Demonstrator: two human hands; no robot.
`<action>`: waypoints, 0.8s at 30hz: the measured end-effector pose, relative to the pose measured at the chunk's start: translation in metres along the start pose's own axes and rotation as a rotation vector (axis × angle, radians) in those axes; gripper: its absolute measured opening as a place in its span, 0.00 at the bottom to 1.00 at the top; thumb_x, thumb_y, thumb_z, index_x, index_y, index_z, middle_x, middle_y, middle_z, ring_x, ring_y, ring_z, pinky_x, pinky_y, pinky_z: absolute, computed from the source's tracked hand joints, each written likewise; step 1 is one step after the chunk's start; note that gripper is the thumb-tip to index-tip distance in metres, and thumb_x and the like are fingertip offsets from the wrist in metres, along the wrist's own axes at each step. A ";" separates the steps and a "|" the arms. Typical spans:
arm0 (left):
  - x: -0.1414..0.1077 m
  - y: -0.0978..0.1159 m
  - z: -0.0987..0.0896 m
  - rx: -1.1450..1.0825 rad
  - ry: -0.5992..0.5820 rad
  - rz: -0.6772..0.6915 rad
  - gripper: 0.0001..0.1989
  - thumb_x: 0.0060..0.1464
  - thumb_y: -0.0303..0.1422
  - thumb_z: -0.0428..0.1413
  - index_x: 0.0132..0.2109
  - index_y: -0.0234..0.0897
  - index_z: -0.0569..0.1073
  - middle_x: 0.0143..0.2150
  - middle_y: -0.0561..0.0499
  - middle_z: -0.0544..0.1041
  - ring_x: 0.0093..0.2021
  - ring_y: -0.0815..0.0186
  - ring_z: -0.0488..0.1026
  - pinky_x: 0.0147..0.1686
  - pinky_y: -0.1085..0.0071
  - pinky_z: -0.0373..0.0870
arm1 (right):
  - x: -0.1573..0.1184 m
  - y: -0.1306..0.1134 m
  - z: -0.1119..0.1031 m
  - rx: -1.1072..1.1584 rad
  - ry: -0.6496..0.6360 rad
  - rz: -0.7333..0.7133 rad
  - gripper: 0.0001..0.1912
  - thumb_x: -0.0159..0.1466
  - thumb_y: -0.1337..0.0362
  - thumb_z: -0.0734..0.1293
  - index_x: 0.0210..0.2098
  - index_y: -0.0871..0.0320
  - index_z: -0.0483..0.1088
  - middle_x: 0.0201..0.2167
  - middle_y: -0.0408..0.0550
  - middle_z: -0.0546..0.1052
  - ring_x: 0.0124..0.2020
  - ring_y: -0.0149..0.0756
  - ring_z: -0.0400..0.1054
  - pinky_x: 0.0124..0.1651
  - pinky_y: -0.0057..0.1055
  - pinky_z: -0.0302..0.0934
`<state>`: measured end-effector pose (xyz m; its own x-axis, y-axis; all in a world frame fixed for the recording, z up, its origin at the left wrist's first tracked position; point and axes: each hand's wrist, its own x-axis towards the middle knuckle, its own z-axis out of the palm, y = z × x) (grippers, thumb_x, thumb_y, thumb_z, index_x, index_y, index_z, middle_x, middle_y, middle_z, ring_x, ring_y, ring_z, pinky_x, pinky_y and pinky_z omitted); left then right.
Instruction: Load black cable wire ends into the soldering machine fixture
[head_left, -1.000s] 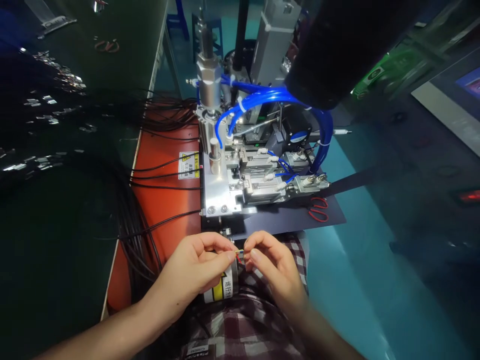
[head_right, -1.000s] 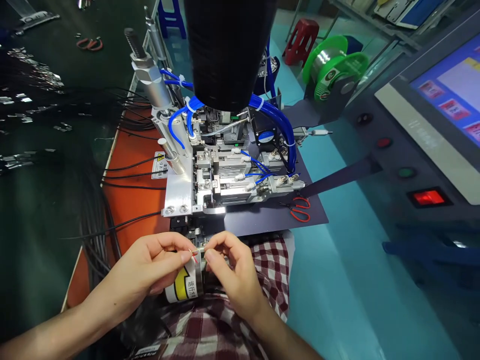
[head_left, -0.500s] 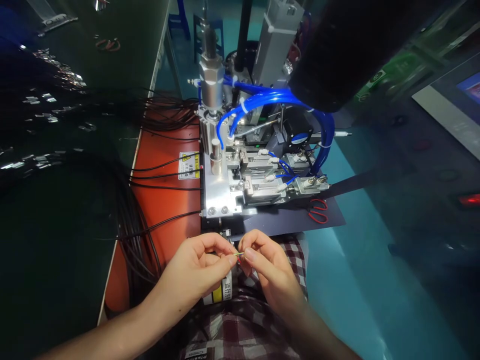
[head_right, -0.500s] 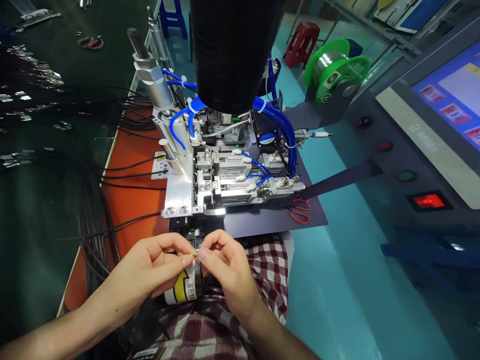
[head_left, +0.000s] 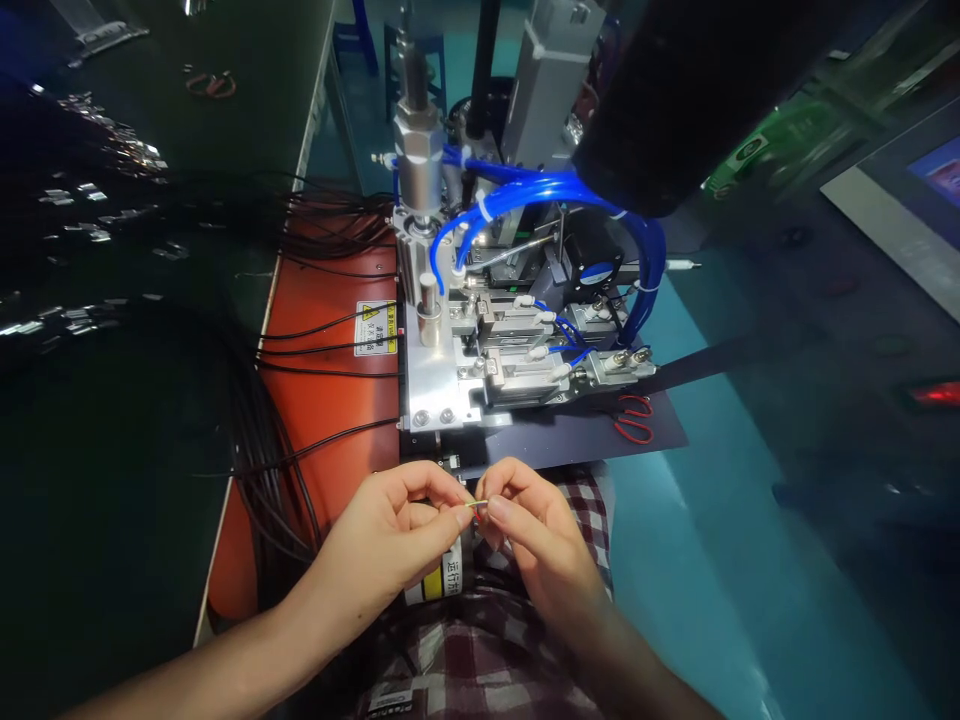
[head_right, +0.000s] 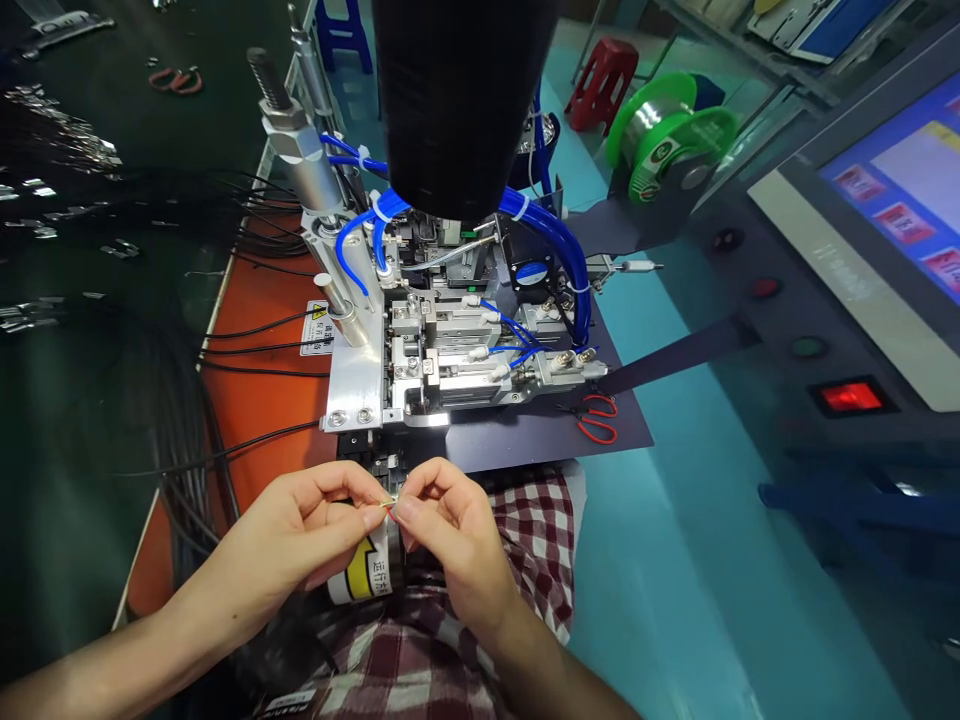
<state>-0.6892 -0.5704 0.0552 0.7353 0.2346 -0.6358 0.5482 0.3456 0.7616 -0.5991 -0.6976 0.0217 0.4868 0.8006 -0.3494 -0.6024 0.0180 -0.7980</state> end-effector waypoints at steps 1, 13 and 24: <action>0.000 -0.001 0.000 0.001 -0.001 0.000 0.14 0.51 0.41 0.57 0.34 0.34 0.68 0.14 0.62 0.57 0.15 0.78 0.47 0.15 0.77 0.40 | 0.000 0.000 0.000 0.003 -0.004 -0.003 0.09 0.58 0.60 0.68 0.29 0.58 0.65 0.23 0.38 0.64 0.24 0.27 0.54 0.29 0.26 0.49; 0.001 -0.006 -0.001 -0.055 -0.016 0.021 0.13 0.51 0.41 0.57 0.34 0.36 0.66 0.14 0.63 0.54 0.15 0.77 0.46 0.14 0.78 0.41 | 0.001 0.007 -0.002 0.011 -0.014 -0.009 0.09 0.58 0.61 0.69 0.30 0.58 0.65 0.23 0.37 0.62 0.24 0.25 0.52 0.27 0.24 0.48; 0.001 -0.001 -0.001 -0.076 -0.029 0.008 0.11 0.51 0.38 0.58 0.32 0.35 0.68 0.13 0.63 0.56 0.14 0.78 0.47 0.14 0.80 0.42 | 0.003 0.011 -0.008 -0.058 -0.015 -0.008 0.09 0.60 0.62 0.68 0.26 0.59 0.68 0.21 0.38 0.63 0.23 0.25 0.53 0.26 0.25 0.48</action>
<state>-0.6896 -0.5697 0.0543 0.7511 0.2119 -0.6252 0.5114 0.4121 0.7541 -0.5993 -0.7000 0.0080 0.4818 0.8094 -0.3357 -0.5608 -0.0096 -0.8279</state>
